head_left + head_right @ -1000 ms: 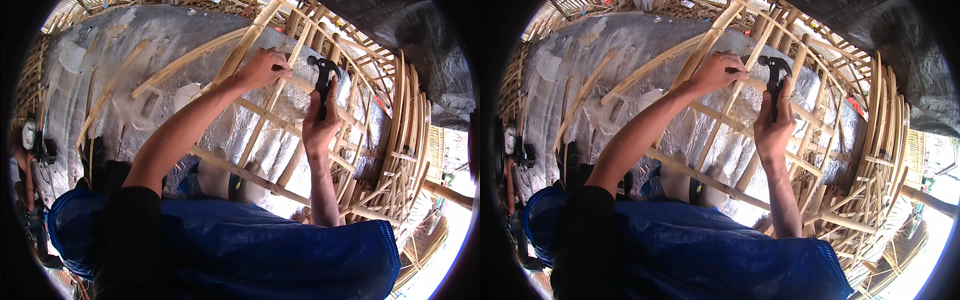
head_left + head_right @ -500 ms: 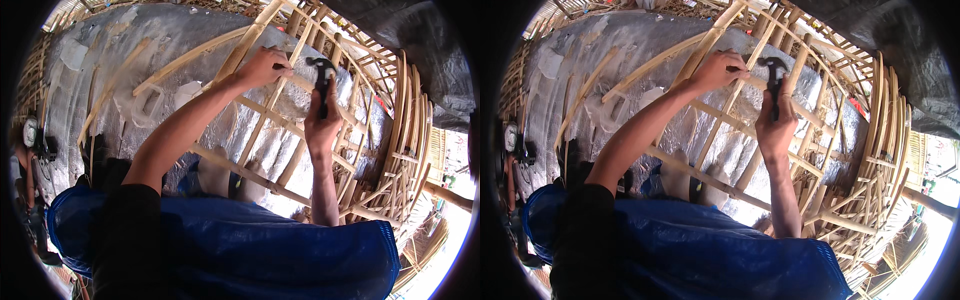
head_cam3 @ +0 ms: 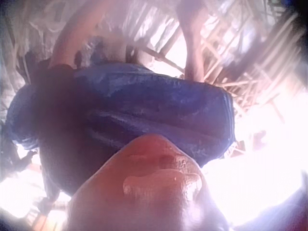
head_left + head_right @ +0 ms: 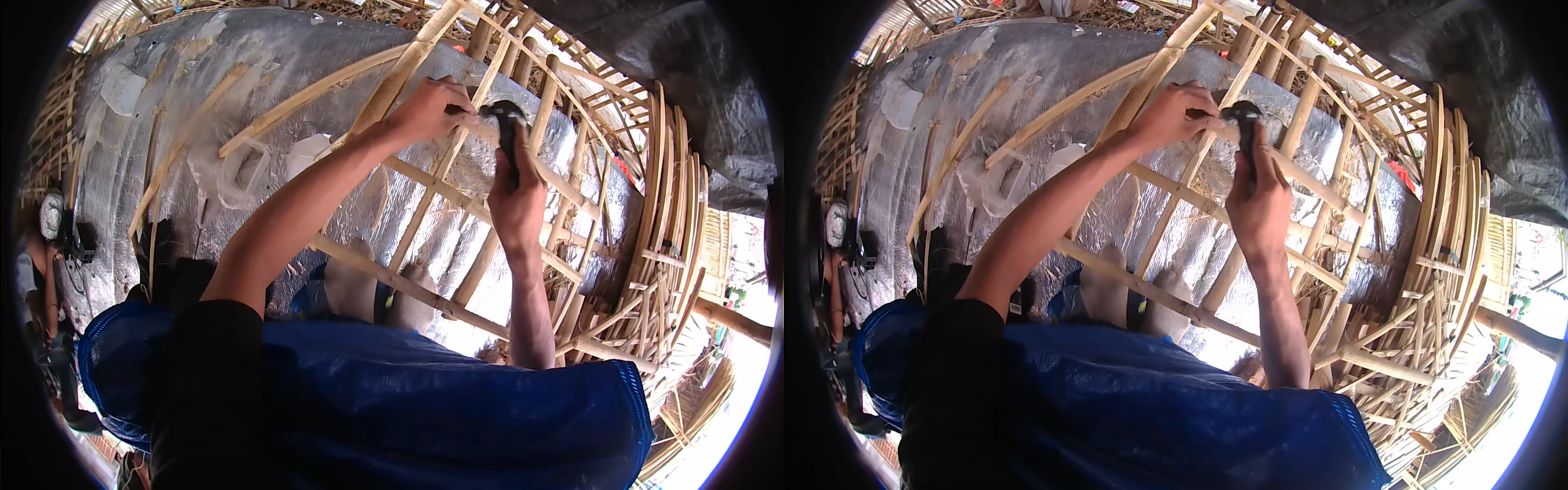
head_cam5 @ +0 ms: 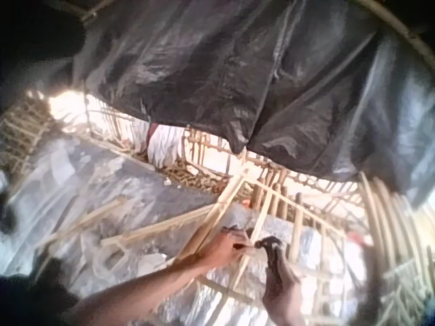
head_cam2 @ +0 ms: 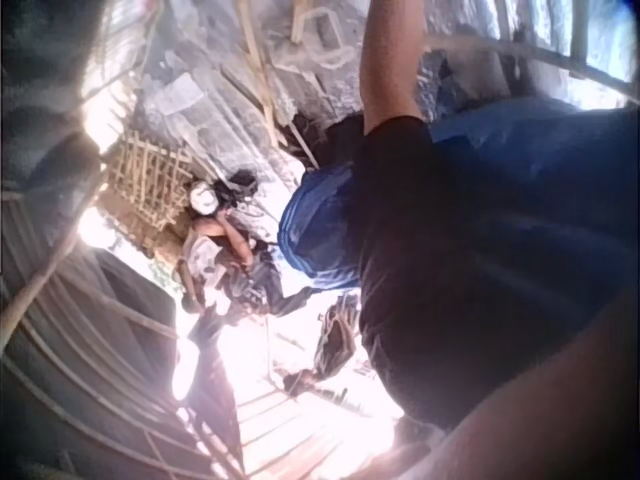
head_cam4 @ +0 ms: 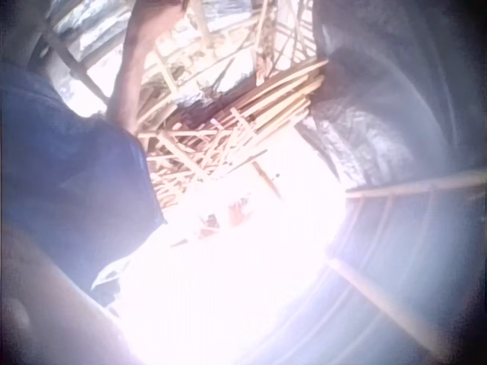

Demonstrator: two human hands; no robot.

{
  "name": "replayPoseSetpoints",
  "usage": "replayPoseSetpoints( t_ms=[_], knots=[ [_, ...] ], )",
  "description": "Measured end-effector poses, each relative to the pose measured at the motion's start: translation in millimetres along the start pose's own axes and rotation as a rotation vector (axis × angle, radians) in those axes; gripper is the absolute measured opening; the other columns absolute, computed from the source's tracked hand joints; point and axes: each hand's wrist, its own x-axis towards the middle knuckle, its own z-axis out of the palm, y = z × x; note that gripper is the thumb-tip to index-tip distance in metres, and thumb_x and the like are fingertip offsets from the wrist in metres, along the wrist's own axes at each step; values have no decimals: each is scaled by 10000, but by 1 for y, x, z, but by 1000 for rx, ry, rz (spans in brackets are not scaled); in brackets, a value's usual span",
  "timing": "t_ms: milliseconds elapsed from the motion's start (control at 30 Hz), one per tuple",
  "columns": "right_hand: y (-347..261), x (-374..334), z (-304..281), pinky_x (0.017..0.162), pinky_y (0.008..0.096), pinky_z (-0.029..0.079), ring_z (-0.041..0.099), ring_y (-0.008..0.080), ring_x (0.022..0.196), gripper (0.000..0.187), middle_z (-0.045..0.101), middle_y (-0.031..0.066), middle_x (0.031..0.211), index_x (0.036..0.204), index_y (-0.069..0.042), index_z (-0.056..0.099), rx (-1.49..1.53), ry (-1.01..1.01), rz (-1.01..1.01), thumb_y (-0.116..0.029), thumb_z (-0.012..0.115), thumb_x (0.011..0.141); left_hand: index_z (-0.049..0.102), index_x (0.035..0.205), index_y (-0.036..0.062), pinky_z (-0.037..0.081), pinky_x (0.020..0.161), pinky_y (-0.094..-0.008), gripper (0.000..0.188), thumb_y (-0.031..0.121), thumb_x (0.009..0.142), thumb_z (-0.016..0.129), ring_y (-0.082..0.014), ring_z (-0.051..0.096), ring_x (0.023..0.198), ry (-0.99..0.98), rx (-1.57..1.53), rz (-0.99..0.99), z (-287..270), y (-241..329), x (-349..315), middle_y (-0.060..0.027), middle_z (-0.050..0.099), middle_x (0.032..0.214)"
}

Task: The person uses a hammer to drive nails into a wooden grid frame while holding it steady on a construction surface.

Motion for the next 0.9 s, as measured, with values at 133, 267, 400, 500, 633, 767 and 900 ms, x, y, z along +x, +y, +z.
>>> replayPoseSetpoints(
  t_ms=[133,267,400,500,633,767,900],
  knots=[
    [4,4,10,639,459,544,718,406,804,481,705,255,933,1452,-58,494,108,423,-251,-108,597,985,757,881,48,523,768,-369,155,179,809,797,-244,652,855,-24,13,-30,-2,0,-6,-63,710,866],
    [-2,6,-2,717,404,561,735,325,918,498,700,270,1065,1459,-3,472,-11,17,-119,-61,604,982,756,873,56,515,747,-371,152,190,814,797,-239,646,833,56,19,60,2,-3,-8,-61,692,830],
    [-3,6,3,773,361,560,722,253,1002,483,696,271,1133,1451,5,483,278,292,-30,-68,603,989,759,882,64,520,749,-369,162,207,816,799,-236,651,835,-11,-31,-60,0,2,-3,-62,701,851],
    [9,4,10,794,362,555,714,302,1038,479,675,279,1189,1448,12,484,159,285,-147,-58,596,988,760,908,57,530,769,-376,167,190,816,801,-247,668,860,-41,37,-45,2,2,1,-73,716,891],
    [17,3,17,750,374,558,724,365,977,469,686,295,1091,1458,-29,484,192,224,-47,-92,570,1001,756,940,43,539,801,-383,164,143,817,797,-270,686,893,-107,14,-56,-6,-3,-1,-90,724,934],
    [32,3,17,702,381,554,728,380,917,474,689,298,1015,1458,-42,489,179,218,-21,-102,576,997,757,963,52,536,843,-388,163,131,825,790,-278,682,929,-212,27,-115,-12,5,8,-83,731,961],
    [39,0,22,642,431,541,710,420,807,475,675,295,888,1452,-63,502,123,179,18,-115,583,986,739,1028,65,524,888,-406,221,133,825,795,-300,669,1002,-210,135,-114,-11,1,6,-81,729,1039]
  ],
)
